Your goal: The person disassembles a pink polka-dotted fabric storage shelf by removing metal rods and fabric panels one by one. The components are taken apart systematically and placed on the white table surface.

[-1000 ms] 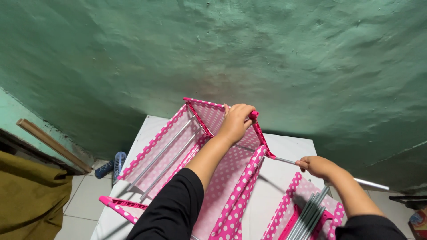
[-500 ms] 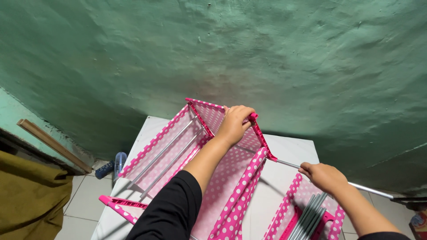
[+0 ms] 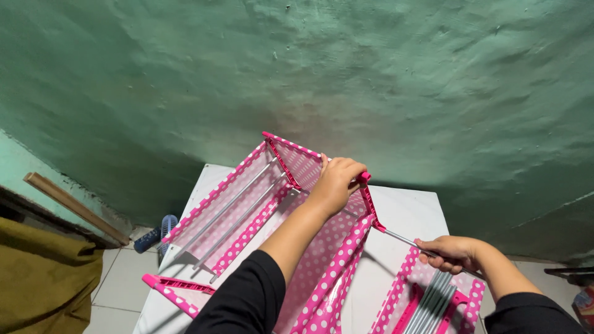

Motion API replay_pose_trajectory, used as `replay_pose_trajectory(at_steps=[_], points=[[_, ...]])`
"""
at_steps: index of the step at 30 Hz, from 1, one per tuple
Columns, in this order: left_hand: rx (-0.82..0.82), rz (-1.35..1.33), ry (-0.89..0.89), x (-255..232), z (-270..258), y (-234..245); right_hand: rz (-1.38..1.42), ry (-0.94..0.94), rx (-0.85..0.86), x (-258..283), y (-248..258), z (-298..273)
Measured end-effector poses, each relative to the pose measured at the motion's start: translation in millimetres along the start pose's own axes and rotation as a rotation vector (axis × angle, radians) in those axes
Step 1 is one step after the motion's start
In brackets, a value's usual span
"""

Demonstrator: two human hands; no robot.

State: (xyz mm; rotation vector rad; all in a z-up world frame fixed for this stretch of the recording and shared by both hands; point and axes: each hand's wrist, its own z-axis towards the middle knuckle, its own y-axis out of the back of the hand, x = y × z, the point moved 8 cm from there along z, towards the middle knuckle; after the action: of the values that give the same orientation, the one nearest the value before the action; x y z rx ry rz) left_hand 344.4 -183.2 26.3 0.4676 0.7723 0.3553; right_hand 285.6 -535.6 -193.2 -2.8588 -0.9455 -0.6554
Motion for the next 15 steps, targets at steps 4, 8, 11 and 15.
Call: replay_pose_trajectory(at_steps=[4, 8, 11, 15], points=[[-0.007, -0.005, 0.019, 8.2, -2.8, 4.9, -0.266, 0.137, -0.247, -9.4, 9.1, 26.0], [0.004, -0.045, 0.083, 19.9, 2.2, 11.2, -0.971, 0.361, -0.781, 25.1, -15.0, -9.0], [-0.002, -0.054, 0.098, 22.3, 8.5, 16.7, -1.183, 0.402, -1.001, 45.0, -47.5, -49.1], [-0.047, -0.021, 0.014, 20.0, 7.2, 16.7, -1.218, 0.333, -1.011, 51.6, -53.9, -56.3]])
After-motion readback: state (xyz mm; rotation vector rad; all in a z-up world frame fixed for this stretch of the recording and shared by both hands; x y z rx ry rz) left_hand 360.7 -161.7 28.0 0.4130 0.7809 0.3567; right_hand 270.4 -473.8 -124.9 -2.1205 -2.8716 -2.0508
